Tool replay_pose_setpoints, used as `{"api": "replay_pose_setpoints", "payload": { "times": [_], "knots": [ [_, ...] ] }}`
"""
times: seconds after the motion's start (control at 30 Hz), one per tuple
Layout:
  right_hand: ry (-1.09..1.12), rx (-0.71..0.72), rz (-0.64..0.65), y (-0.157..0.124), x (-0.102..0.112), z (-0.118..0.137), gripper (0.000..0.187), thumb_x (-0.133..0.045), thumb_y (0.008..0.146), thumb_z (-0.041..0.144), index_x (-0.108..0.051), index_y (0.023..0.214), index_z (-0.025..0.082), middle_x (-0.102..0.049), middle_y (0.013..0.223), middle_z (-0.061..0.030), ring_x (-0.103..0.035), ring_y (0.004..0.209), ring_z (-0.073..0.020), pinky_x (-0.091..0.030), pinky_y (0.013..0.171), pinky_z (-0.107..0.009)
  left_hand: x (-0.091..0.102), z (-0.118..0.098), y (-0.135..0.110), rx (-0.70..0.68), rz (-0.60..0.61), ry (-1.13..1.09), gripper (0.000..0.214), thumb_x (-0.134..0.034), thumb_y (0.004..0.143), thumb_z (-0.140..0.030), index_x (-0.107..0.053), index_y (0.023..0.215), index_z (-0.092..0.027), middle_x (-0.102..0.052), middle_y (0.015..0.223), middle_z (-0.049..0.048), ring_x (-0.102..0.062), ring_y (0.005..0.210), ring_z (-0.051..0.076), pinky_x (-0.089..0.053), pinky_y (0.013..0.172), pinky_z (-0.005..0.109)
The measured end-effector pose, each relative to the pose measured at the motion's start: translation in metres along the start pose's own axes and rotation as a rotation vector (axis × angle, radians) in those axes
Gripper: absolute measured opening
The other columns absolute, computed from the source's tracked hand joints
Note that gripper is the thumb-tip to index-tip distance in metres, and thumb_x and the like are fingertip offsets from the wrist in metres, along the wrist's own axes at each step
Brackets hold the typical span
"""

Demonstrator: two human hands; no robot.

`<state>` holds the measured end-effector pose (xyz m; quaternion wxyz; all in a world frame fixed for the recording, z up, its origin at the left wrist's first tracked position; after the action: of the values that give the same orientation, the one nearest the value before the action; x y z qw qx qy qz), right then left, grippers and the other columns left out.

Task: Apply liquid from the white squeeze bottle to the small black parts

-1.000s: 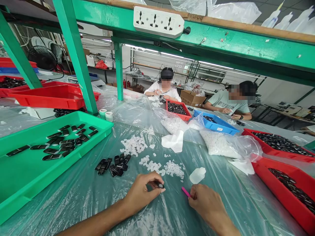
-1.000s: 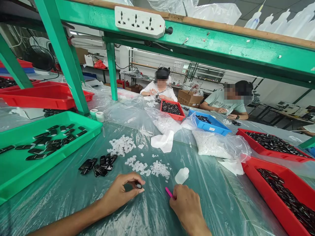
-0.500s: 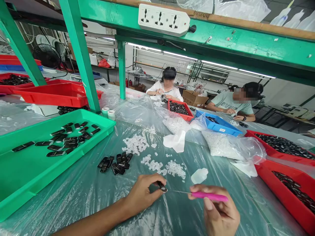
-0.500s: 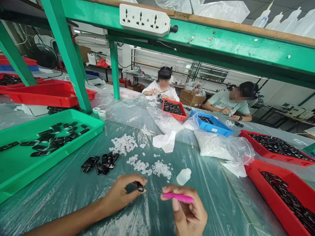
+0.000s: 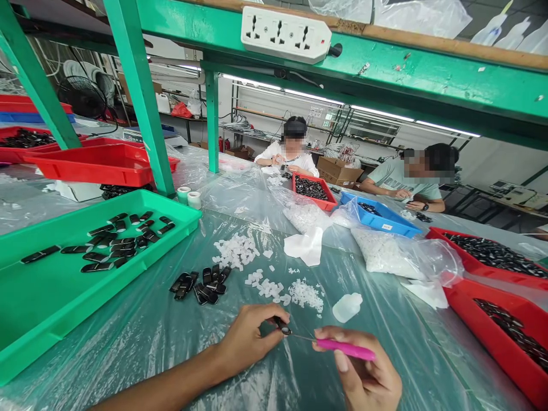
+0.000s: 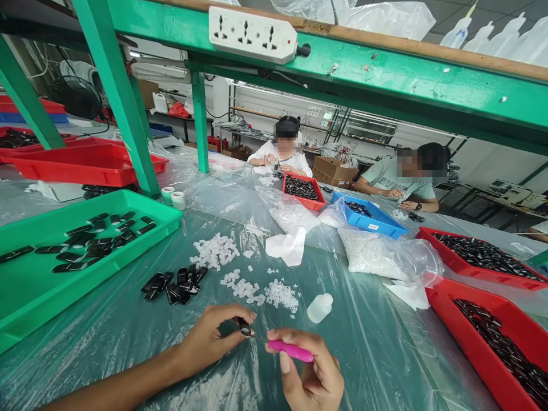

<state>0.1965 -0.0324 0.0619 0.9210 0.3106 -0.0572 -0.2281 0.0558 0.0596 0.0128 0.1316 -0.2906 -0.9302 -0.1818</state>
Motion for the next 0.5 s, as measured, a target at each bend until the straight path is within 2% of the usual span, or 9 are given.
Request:
{"api": "replay_pose_setpoints", "payload": {
  "times": [0.23,0.37,0.43,0.5],
  "knots": [
    [-0.001,-0.042,0.002,0.001,-0.002,-0.004,0.006,-0.059,0.080,0.025,-0.061,0.084,0.022,-0.067,0.078,-0.0044,-0.066,0.064,-0.0177,-0.053,0.059,-0.028,0.001,-0.002,0.000,-0.038,-0.008,-0.012,0.019,-0.053,0.074,-0.007,-0.064,0.082,-0.020,-0.067,0.085,0.0019,-0.061,0.081,0.017,-0.046,0.076,0.022],
    [0.006,-0.104,-0.008,-0.001,-0.003,-0.011,0.007,-0.056,0.081,0.025,-0.058,0.087,0.021,-0.067,0.080,-0.0056,-0.067,0.067,-0.0201,-0.054,0.056,-0.030,0.001,-0.003,0.000,-0.011,0.000,-0.041,0.020,-0.053,0.074,-0.007,-0.065,0.083,-0.020,-0.067,0.084,0.0020,-0.061,0.078,0.016,-0.046,0.070,0.020],
    [-0.013,-0.074,-0.016,-0.003,-0.003,-0.010,0.008,-0.056,0.081,0.025,-0.058,0.088,0.021,-0.068,0.079,-0.0061,-0.067,0.067,-0.0205,-0.054,0.056,-0.030,0.001,-0.002,0.001,0.011,-0.007,-0.045,0.020,-0.053,0.074,-0.007,-0.065,0.084,-0.020,-0.067,0.083,0.0020,-0.061,0.077,0.015,-0.046,0.067,0.019],
    [-0.048,0.015,-0.024,-0.006,-0.004,-0.004,0.008,-0.056,0.081,0.024,-0.059,0.088,0.021,-0.068,0.079,-0.0061,-0.067,0.065,-0.0202,-0.054,0.057,-0.030,0.003,0.000,0.001,0.027,-0.027,-0.040,0.019,-0.053,0.074,-0.008,-0.065,0.083,-0.020,-0.067,0.082,0.0017,-0.061,0.075,0.015,-0.046,0.066,0.020]
  ]
}}
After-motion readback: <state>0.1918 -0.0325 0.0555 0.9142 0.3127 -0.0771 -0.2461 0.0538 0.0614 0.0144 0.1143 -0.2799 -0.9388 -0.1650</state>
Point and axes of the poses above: each hand's wrist, its own y-axis towards the middle knuckle, its own x-axis out of the back of the hand, z = x × y, the point moved 8 cm from there along y, towards the middle knuckle
